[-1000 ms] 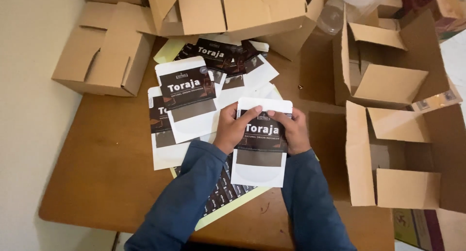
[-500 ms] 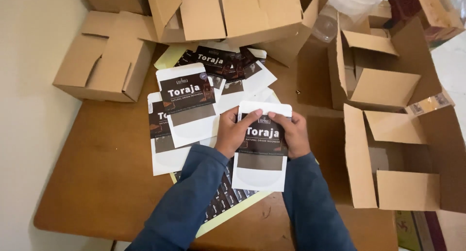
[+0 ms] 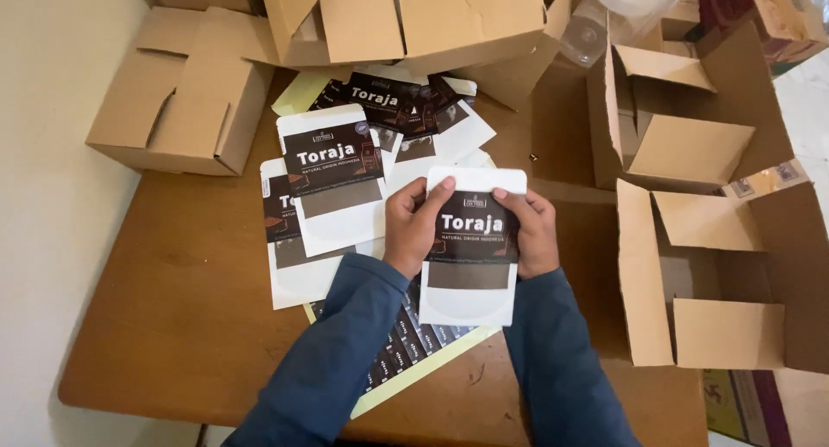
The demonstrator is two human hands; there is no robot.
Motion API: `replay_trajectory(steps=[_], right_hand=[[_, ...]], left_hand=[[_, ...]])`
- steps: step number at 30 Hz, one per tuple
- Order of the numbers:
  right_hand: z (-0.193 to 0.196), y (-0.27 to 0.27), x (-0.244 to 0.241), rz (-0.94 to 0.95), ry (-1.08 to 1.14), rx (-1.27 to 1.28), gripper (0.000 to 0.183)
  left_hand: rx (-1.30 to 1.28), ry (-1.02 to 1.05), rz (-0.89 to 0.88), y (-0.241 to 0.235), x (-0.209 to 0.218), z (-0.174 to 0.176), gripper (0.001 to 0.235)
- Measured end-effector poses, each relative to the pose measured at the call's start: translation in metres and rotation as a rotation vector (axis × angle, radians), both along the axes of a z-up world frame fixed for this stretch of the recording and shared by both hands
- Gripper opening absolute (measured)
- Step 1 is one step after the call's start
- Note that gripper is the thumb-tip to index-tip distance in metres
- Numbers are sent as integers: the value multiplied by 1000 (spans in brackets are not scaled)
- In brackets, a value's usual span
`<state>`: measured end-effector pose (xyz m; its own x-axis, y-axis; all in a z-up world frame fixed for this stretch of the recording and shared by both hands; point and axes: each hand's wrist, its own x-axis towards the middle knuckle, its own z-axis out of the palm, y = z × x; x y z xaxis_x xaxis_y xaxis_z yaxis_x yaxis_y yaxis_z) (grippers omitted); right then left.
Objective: Peeling labels from a sheet and applying them to coffee bags before placing them into a cardboard box.
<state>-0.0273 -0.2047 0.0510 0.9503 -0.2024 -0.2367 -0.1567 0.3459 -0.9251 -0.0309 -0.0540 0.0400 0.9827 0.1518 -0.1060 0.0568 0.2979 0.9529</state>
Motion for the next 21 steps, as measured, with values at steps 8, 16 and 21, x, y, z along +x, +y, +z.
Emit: replay_trajectory(steps=[8,16,21], right_hand=[[6,0,-1,-8,-29,78,13],[-2,-7,-7,-58,-17,58,14],[-11,-12,-2,-101,16,66,12]], left_hand=[[74,-87,22,0,5,-23,45],[191,-109,78,3,6,-23,49],[104,-57,-62,-1,4,-13,50]])
